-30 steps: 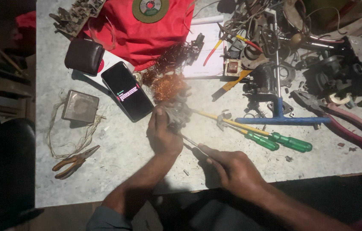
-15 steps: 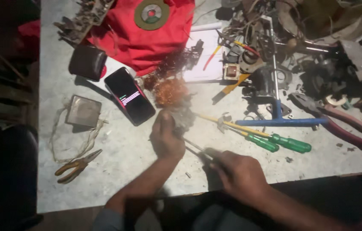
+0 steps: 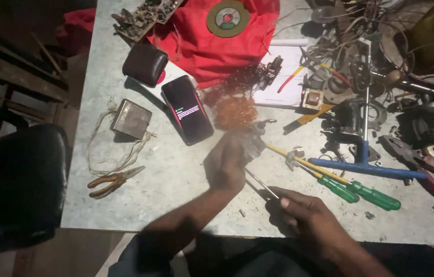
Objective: The person disassembles and repairs a small electronic component by using a screwdriver and pliers to remove screws and manipulate internal parts on a cluttered workbench.
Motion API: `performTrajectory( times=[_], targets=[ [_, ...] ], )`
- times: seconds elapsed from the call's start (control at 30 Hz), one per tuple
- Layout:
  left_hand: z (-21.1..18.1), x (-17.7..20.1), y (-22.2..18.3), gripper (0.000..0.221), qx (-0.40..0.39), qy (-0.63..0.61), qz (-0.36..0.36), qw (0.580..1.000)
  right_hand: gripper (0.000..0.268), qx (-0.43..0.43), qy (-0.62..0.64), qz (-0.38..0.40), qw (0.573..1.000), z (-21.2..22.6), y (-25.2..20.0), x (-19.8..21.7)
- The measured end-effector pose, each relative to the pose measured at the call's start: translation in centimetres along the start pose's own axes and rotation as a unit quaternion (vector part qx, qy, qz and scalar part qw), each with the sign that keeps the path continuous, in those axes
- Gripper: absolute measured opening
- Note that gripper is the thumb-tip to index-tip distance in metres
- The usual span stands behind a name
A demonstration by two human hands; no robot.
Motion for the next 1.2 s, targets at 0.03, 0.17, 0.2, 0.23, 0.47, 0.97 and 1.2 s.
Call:
performTrajectory(
  times=[0.03,0.17,0.2,0.23,0.47,0.97,1.2],
  targets=[
    [0.0,0.0,0.1,0.047,0.0,0.0,-0.002,1.0,0.045,-0.002,-0.001,0.0,1.0,0.1,0.0,-0.4],
    [-0.3,0.4,0.1,0.051,-0.025,0.029,-0.014,0.999,0.041,0.015,-0.306,-0.215,0.927,1.2,-0.3,0.4],
    [-0.3,0.7,0.0,0.053,-0.021,0.092,-0.026,0.995,0.04,0.112,-0.411,-0.185,0.886,1.9,-0.5,-0.6],
    [-0.4,0.7,0.0,0.053,-0.021,0.092,-0.027,0.995,0.04,0.111,-0.412,-0.185,0.885,1.7,-0.6,-0.6],
    [-0.7,0.5,0.4,0.051,-0.017,0.094,-0.026,0.995,0.089,0.282,-0.831,-0.23,0.421,2.0,-2.6,-3.8],
    [0.5,0.5,0.2,0.044,-0.03,-0.002,-0.053,0.998,0.036,-0.071,-0.194,-0.123,0.971,2.7,-1.4,-1.4],
    [0.0,0.6,0.7,0.047,0.045,0.215,-0.127,0.967,0.052,0.375,-0.714,-0.292,0.514,3.4,-3.8,-3.9]
  ],
)
Point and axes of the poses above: each hand's wrist, its own y-axis towards the middle knuckle, its own x-axis out of the back of the hand, z = x × y, the point moved 5 cm from there along y, towards the middle knuckle, and after that the axes turned 10 degrees about -x, right-handed, at the moved point
